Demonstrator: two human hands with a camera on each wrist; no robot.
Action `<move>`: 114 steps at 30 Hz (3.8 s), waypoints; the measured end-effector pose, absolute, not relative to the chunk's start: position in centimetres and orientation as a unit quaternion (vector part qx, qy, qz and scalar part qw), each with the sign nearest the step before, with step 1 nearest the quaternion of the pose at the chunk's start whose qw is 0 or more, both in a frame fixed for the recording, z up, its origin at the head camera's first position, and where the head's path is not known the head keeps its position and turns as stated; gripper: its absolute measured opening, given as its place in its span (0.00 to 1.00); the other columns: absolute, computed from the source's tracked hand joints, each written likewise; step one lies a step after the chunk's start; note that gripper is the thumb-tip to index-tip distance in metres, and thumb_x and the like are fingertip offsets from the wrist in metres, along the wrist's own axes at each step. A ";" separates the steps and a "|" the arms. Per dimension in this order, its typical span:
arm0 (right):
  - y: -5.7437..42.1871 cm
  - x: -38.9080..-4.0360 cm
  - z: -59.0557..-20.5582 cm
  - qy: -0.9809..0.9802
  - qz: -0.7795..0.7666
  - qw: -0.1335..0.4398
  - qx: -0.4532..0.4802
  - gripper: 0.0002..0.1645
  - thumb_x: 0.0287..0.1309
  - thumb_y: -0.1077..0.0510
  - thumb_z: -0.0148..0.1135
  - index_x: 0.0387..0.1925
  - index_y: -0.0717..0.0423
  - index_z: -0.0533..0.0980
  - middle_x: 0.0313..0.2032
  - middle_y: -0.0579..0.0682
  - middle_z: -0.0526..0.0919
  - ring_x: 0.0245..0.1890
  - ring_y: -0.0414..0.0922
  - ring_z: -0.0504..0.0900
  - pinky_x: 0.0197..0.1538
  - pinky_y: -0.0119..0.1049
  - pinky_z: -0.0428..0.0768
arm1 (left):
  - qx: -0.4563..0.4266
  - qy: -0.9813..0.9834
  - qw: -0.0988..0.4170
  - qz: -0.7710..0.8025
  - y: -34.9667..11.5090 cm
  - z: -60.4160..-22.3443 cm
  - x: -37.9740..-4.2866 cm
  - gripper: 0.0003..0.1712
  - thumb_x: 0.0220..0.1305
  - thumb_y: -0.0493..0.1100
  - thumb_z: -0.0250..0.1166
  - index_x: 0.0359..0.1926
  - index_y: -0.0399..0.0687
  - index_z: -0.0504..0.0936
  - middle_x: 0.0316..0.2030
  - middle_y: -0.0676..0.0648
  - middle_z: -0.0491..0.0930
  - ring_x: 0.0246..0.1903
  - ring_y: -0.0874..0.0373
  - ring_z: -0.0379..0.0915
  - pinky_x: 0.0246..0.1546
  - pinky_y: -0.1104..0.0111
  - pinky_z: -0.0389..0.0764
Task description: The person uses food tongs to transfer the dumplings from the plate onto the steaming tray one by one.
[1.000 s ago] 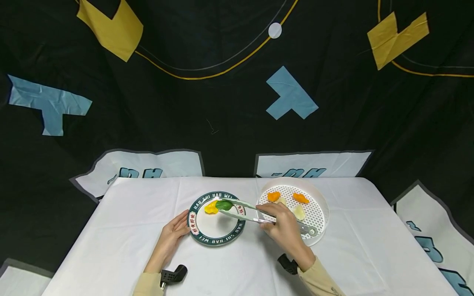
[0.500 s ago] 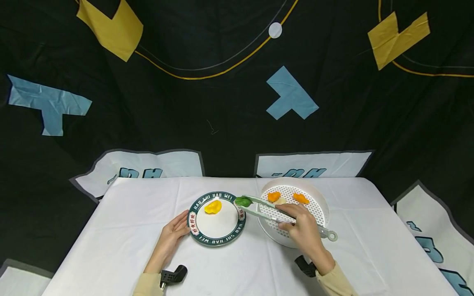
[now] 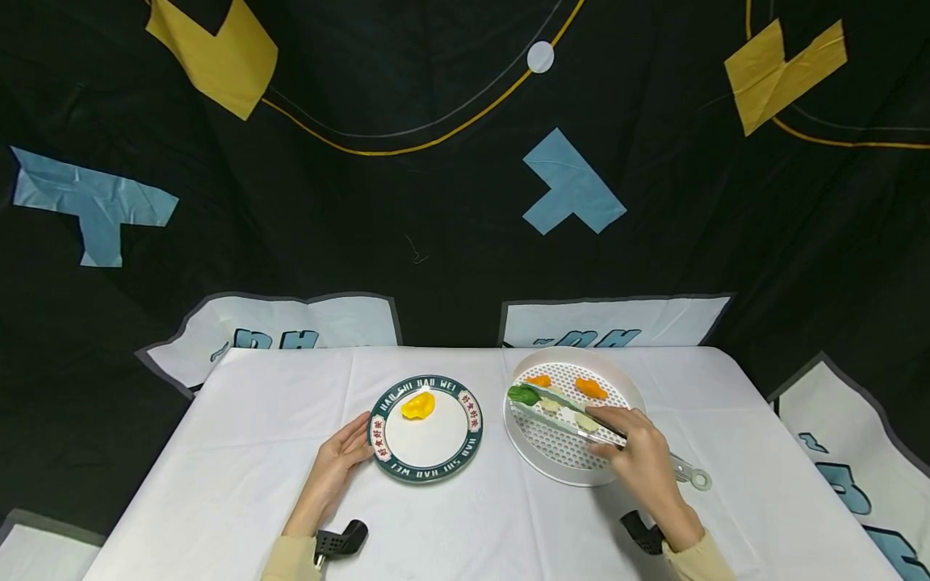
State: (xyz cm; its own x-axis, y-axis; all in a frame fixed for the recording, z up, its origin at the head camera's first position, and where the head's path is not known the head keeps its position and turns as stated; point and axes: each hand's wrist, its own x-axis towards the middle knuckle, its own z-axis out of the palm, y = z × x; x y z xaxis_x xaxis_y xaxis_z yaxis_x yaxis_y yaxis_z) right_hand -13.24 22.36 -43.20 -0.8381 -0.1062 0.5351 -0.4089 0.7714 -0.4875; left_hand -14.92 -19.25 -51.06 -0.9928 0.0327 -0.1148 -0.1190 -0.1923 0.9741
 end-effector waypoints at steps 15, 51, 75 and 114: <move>25.9 -12.1 -43.7 -0.925 0.264 0.249 0.115 0.32 0.25 0.72 0.79 0.43 0.61 0.83 0.43 0.58 0.84 0.38 0.51 0.78 0.38 0.51 0.78 | -0.045 0.646 0.051 0.760 -19.1 -51.0 -15.0 0.37 0.60 0.24 0.52 0.71 0.29 0.51 0.70 0.31 0.51 0.69 0.44 0.49 0.60 0.76 0.67; 25.3 -12.1 -43.3 -0.958 0.244 0.128 0.084 0.32 0.28 0.69 0.77 0.45 0.61 0.83 0.44 0.59 0.83 0.38 0.52 0.79 0.36 0.51 0.78 | -0.038 0.628 0.045 0.776 -19.3 -51.2 -14.9 0.38 0.59 0.22 0.53 0.70 0.28 0.52 0.70 0.30 0.51 0.68 0.45 0.49 0.60 0.74 0.67; 19.5 -14.3 -42.1 -0.931 0.301 0.140 0.153 0.36 0.26 0.65 0.80 0.48 0.60 0.81 0.48 0.58 0.82 0.54 0.59 0.75 0.59 0.58 0.71 | -0.036 0.627 0.044 0.777 -19.2 -51.1 -14.9 0.37 0.60 0.22 0.52 0.70 0.27 0.51 0.70 0.30 0.50 0.69 0.44 0.49 0.61 0.73 0.67; 8.6 -18.5 -45.1 -0.935 0.268 0.098 0.209 0.37 0.25 0.60 0.79 0.48 0.61 0.82 0.43 0.57 0.83 0.41 0.52 0.78 0.47 0.46 0.78 | -0.040 0.632 0.042 0.773 -19.3 -51.2 -15.0 0.38 0.59 0.22 0.52 0.70 0.27 0.52 0.69 0.29 0.51 0.68 0.42 0.49 0.60 0.73 0.67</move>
